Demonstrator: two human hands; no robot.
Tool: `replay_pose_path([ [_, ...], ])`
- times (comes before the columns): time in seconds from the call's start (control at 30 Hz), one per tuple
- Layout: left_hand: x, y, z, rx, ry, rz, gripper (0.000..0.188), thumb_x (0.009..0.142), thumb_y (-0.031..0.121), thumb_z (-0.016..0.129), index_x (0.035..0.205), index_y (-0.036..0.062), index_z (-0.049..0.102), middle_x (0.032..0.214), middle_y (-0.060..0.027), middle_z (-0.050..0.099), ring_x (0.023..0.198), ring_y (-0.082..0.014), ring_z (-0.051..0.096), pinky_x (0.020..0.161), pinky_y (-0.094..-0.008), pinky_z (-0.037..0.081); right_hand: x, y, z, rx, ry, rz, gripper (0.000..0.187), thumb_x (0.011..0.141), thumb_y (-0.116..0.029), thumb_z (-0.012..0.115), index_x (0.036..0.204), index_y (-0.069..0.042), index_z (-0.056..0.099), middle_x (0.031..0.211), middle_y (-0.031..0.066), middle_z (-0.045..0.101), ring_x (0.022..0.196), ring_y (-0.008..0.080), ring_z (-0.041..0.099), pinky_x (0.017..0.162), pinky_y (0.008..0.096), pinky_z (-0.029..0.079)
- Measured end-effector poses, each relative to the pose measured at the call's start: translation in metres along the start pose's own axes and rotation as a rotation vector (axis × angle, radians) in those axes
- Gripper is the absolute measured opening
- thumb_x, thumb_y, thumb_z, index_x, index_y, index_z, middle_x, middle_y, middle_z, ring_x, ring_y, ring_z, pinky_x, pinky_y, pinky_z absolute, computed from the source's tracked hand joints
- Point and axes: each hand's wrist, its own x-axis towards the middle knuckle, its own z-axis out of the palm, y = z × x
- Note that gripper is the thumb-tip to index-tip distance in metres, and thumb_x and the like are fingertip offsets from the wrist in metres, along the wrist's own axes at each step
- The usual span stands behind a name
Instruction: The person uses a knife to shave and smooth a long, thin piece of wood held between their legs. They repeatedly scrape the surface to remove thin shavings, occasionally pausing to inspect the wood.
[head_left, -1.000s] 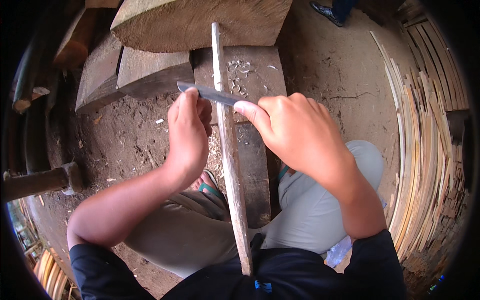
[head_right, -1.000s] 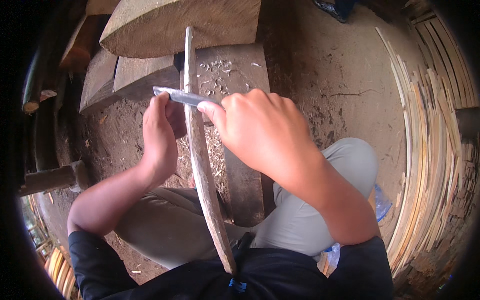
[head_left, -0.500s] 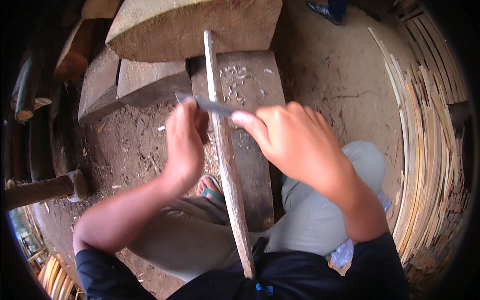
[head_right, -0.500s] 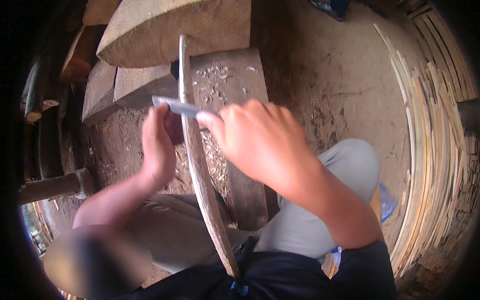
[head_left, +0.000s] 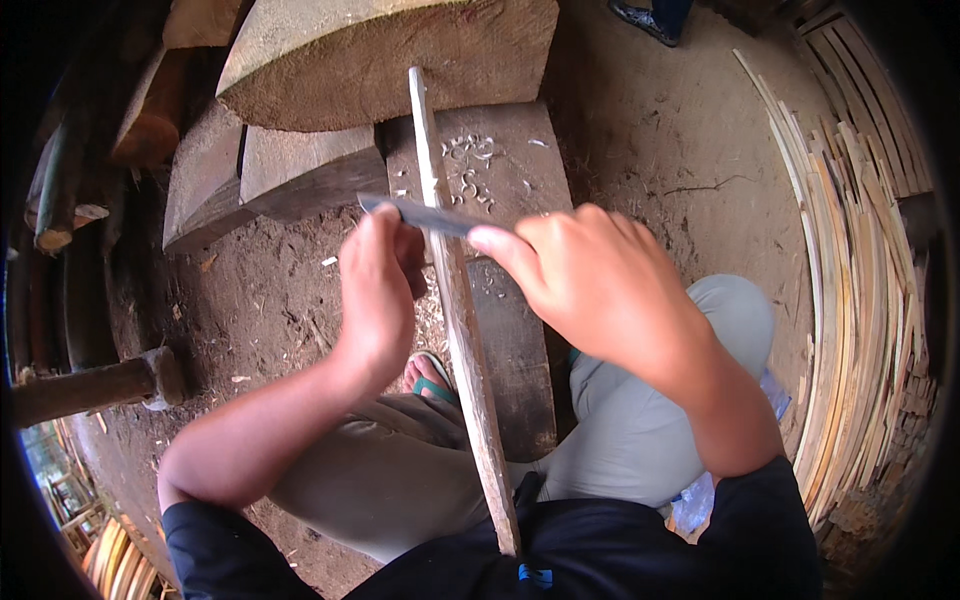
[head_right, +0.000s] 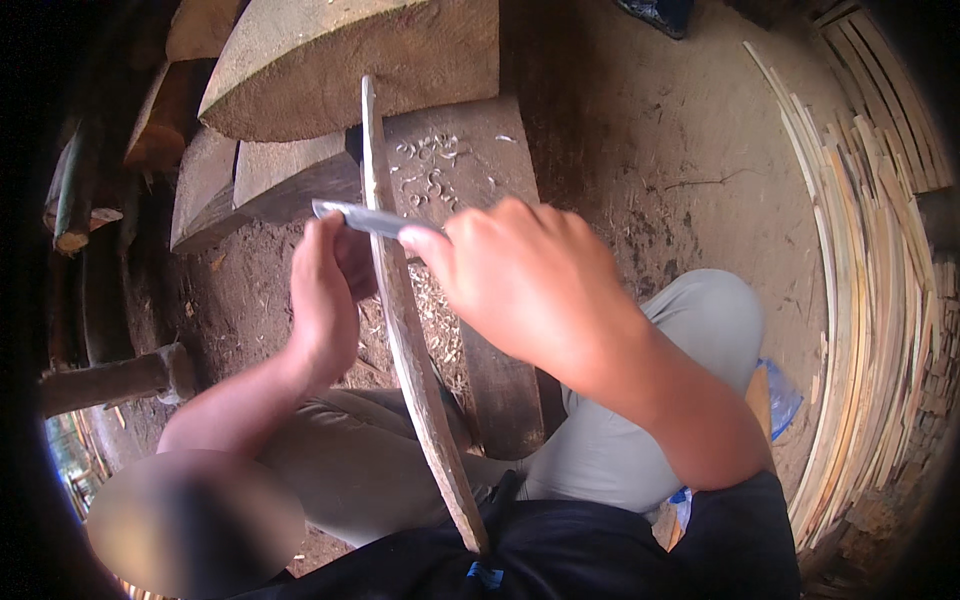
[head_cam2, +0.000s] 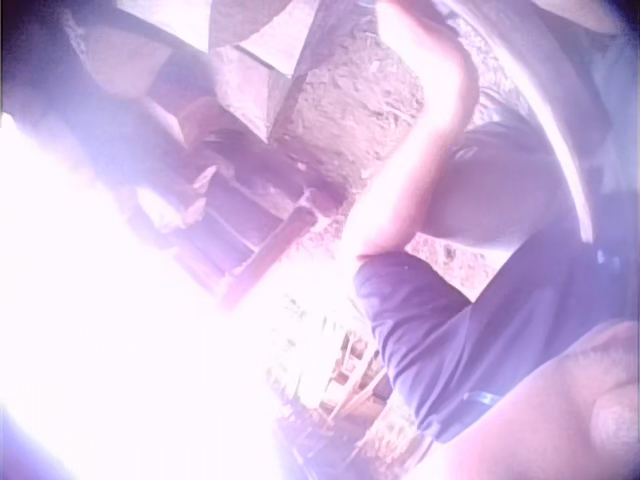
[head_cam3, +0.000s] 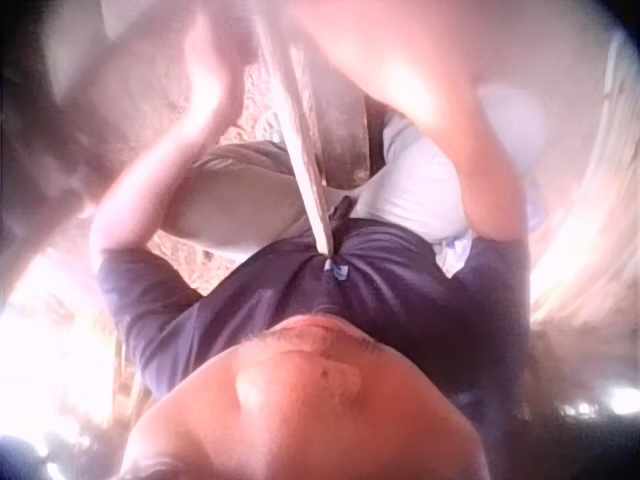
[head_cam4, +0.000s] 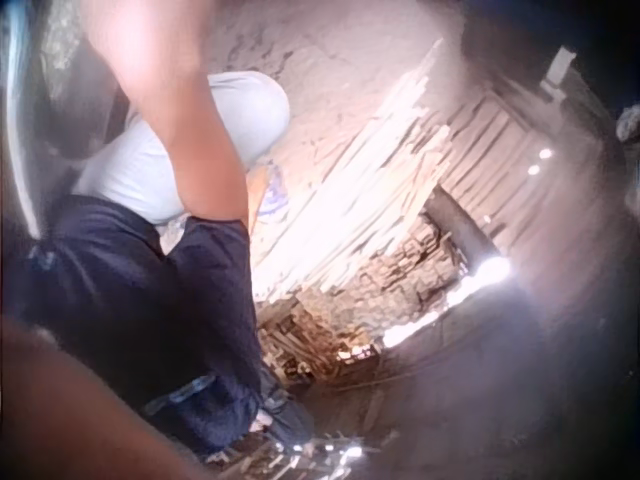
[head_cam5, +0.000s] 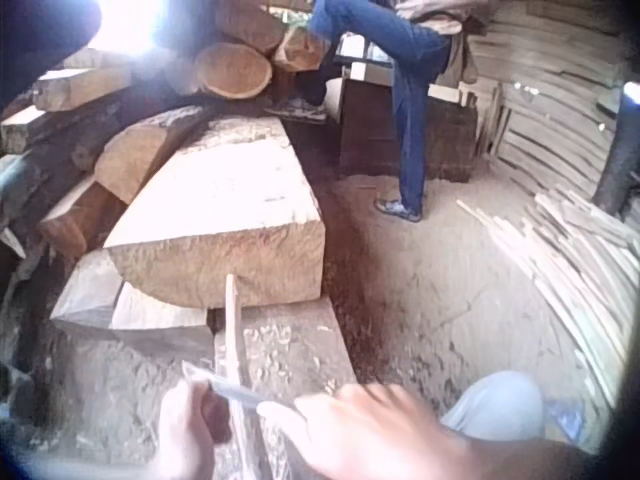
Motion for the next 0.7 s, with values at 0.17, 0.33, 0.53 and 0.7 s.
replay_pose_path([
  [0.17,0.021,0.002,-0.001,0.015,-0.057,0.146,0.034,0.100,0.035,0.044,0.071,0.0192,0.037,0.060,0.0079,0.032,0.052,-0.0060,0.030,0.051,-0.0274,0.025,0.014,-0.006,-0.004,0.041,-0.055,0.056,0.054,0.101,-0.042,0.050,0.075,0.000,0.072,0.065,0.0245,0.064,0.067,0.0423,0.068,0.062,0.0496,0.055],
  [0.33,0.002,-0.003,-0.003,0.035,-0.049,0.029,0.035,0.102,0.033,0.041,0.071,0.0156,0.040,0.062,0.0058,0.034,0.053,-0.0072,0.029,0.048,-0.0270,0.024,0.008,0.005,0.001,0.003,0.001,-0.029,0.054,0.102,-0.038,0.049,0.073,0.002,0.070,0.065,0.0242,0.065,0.066,0.0421,0.069,0.061,0.0480,0.056],
  [0.53,0.023,0.005,0.000,0.003,-0.040,0.116,0.035,0.101,0.034,0.042,0.072,0.0161,0.039,0.063,0.0054,0.034,0.054,-0.0067,0.029,0.049,-0.0282,0.024,0.019,-0.001,-0.005,0.024,-0.012,0.005,0.053,0.101,-0.041,0.049,0.075,0.000,0.071,0.067,0.0241,0.065,0.068,0.0435,0.068,0.064,0.0502,0.056],
  [0.7,0.011,0.001,0.000,0.021,-0.051,0.085,0.035,0.102,0.034,0.040,0.072,0.0166,0.038,0.064,0.0058,0.033,0.054,-0.0066,0.028,0.049,-0.0275,0.024,0.013,0.002,-0.005,0.029,-0.003,-0.006,0.054,0.101,-0.040,0.049,0.074,0.001,0.071,0.067,0.0241,0.065,0.068,0.0426,0.069,0.062,0.0488,0.056],
])
